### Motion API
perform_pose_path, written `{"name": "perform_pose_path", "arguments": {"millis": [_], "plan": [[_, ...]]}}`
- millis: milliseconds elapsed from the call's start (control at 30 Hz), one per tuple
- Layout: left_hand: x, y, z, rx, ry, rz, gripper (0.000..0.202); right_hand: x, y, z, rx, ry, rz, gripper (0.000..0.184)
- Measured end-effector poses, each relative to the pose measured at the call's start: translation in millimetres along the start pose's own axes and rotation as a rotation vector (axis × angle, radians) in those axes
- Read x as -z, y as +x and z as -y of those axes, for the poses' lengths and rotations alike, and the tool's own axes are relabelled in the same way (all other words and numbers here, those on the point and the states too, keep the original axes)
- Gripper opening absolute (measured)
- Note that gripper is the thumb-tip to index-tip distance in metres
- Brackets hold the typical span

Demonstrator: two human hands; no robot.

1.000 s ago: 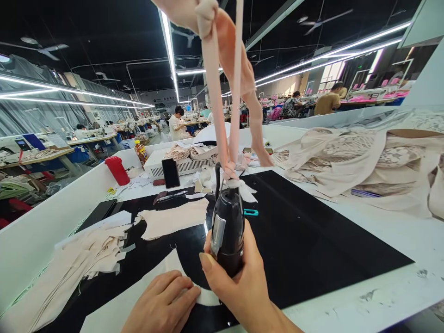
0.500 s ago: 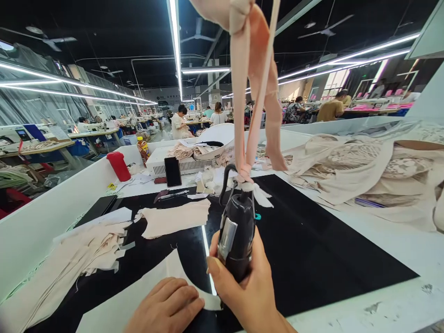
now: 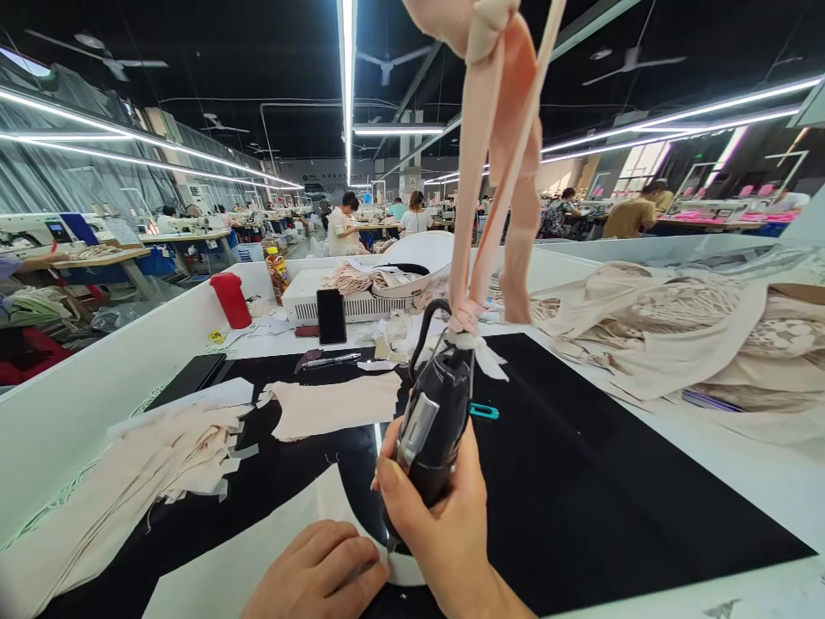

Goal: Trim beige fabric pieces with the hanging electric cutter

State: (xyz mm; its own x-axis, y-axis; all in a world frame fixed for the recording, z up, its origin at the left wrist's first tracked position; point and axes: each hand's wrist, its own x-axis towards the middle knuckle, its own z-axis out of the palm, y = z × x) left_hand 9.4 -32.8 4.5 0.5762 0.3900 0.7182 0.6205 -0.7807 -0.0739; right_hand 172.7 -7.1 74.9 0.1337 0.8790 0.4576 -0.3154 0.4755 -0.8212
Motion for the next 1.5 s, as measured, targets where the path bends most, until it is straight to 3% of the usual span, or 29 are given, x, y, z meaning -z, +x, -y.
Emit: {"name": "perform_pose_path", "arguments": {"millis": [167,400,600,733,933,1100,1500], "plan": [[-0.3,0.4,-1.5,0.006,-0.011,-0.024,0.030,-4.6,-3.1,0.5,-0.051,0.024,-0.043,0.050],[0.3,-0.4,-2.9,0.019,-0.005,-0.014,0.033,5.6,1.9,-1.6,0.026,-0.019,0.027,0.041],[-0.9,-4.6,-2.4,0.020,-0.012,0.029,0.032,14.5,1.9,4.6,0.042,-0.016,-0.015,0.045],[0.5,-6.3,-2.5,0.016,-0.015,0.043,0.030,10.7,-3.6,6.0,-0.003,0.008,-0.064,0.048],[-1.8,-5.5,1.4,0.015,-0.054,0.017,0.033,10.8,-2.5,5.1,-0.014,-0.009,-0.053,0.042],[-4.9,-5.5,5.9,0.017,-0.082,-0.022,0.035,7.8,-6.0,6.2,-0.006,0.072,-0.020,0.049],[-5.2,-6.2,3.3,0.035,-0.107,0.008,0.035,-5.6,-14.3,5.1,-0.044,0.066,-0.020,0.047]]}}
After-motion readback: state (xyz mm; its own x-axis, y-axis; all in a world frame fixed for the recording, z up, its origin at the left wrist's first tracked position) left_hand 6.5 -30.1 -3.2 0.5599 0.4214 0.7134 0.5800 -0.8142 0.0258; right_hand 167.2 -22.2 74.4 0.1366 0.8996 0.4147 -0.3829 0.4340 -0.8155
